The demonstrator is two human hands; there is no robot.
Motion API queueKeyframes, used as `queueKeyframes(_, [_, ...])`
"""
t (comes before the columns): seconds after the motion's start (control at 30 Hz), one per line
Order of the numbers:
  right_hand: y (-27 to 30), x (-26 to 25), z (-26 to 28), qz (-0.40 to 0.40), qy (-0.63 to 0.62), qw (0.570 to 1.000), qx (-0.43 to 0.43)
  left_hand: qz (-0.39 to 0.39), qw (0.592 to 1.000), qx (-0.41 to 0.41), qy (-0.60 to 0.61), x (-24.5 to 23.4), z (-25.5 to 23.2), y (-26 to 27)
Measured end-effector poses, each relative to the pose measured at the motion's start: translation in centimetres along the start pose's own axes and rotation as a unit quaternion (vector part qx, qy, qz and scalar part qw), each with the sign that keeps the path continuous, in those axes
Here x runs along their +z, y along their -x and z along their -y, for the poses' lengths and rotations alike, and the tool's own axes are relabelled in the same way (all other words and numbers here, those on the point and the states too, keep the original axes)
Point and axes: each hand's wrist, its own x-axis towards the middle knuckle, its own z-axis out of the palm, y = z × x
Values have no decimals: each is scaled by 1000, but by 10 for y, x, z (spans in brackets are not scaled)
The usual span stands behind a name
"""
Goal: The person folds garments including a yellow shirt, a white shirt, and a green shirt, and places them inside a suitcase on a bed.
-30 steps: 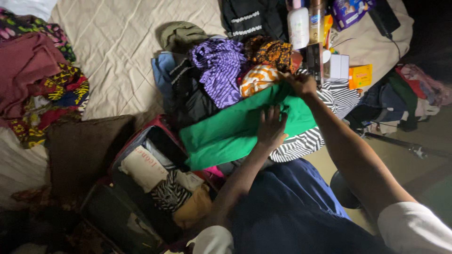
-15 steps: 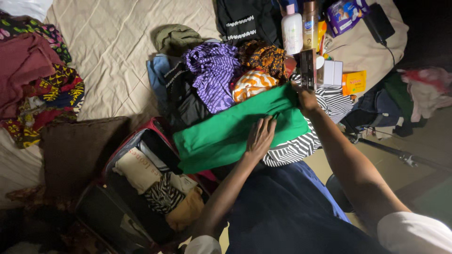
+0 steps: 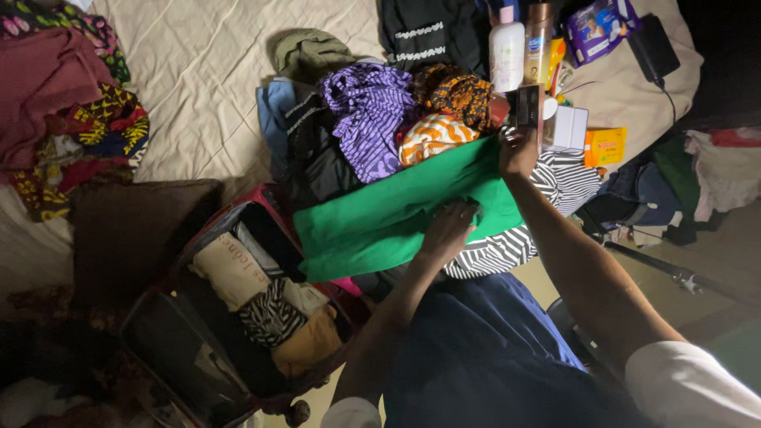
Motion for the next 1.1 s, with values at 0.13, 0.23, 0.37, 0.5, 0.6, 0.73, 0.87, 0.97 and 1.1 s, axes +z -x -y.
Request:
queueKeyframes(0.13, [36, -11, 40, -27, 58, 969, -238, -83, 989, -61, 104, -37, 7, 16])
queueKeyframes(0.23, [98, -22, 91, 111, 73, 904, -406, -153, 969, -191, 35, -57, 39, 40])
queueKeyframes(0.37, [194, -13, 157, 356, 135, 831, -406, -222, 887, -363, -178, -78, 130, 120])
queueKeyframes(0.5, [246, 23, 180, 413, 203, 785, -415, -220, 812, -498, -211, -80, 220, 202])
queueKeyframes(0.6, [262, 52, 179, 437, 178, 774, -421, -222, 851, -463, -106, -71, 261, 236])
queueKeyframes(0.73, [270, 78, 178, 506, 189, 716, -442, -173, 831, -526, 57, -71, 288, 248])
queueKeyframes(0.87, [272, 66, 193, 633, 222, 642, -371, -263, 836, -481, -19, -88, 268, 233])
queueKeyframes(0.97, [255, 38, 200, 500, 89, 742, -437, -282, 851, -412, -162, -113, 209, 199])
queueKeyframes(1.1, [231, -17, 184, 314, 138, 872, -349, -259, 922, -272, -92, -119, 99, 132])
